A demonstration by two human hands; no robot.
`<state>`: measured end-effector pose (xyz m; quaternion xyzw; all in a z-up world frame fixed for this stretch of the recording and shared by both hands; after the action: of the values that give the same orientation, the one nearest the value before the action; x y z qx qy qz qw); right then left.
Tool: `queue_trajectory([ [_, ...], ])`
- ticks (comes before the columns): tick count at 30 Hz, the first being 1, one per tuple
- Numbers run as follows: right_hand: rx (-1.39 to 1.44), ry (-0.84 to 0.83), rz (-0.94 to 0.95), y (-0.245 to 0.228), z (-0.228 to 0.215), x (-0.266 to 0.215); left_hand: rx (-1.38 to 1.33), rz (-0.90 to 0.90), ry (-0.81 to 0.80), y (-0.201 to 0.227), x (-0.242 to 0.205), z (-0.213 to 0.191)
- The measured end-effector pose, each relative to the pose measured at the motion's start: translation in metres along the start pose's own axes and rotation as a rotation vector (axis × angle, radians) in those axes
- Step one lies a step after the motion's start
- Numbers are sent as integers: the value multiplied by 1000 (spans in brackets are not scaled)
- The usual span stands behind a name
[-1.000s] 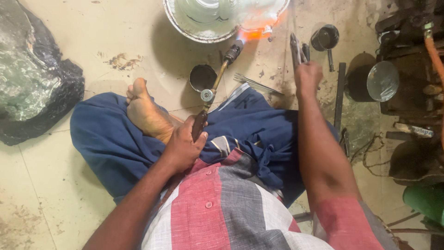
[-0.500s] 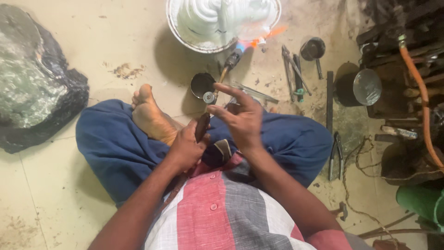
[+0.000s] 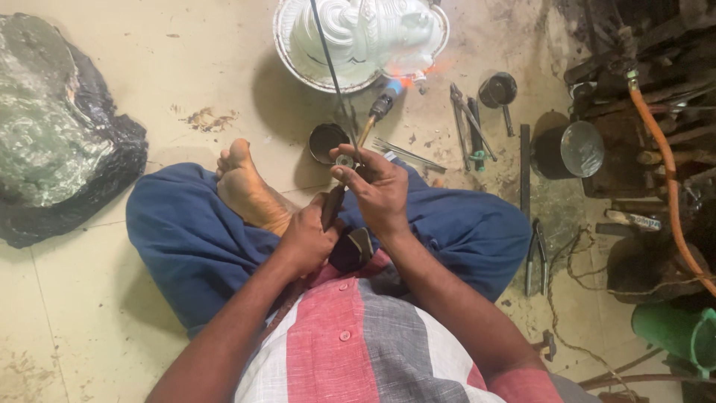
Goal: The person sits on the floor and uses a blowtorch to heat a metal rod, then applies molten solder to a white statue head using a small metal cup and a rod. The person repeatedly heats the rod and applies solder to the statue's surface.
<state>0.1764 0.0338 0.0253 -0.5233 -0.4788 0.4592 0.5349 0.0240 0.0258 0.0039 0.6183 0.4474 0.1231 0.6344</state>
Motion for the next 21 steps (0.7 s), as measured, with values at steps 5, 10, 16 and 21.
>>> queue_trajectory([
  [5, -3, 17, -8, 1, 2, -1, -12, 116, 45, 1, -2, -1],
  [10, 48, -7, 4, 6, 1, -1, -44, -80, -20, 1, -2, -2],
  [16, -14, -8, 14, -4, 5, 0, -53, 24, 4, 5, -4, -3],
  [21, -145, 53, -12, -20, 3, -4, -43, -37, -21, 0, -3, -2],
])
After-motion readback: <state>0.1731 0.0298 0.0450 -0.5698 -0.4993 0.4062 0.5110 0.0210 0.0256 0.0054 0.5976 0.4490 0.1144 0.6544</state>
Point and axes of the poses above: each hand's wrist, its own x-axis towards the middle knuckle, its own z-axis out of the palm, y = z × x, the point moved 3 cm from there along x, towards the middle knuckle, and after that the axes turned 8 degrees about -y, right-handed, at the moved point
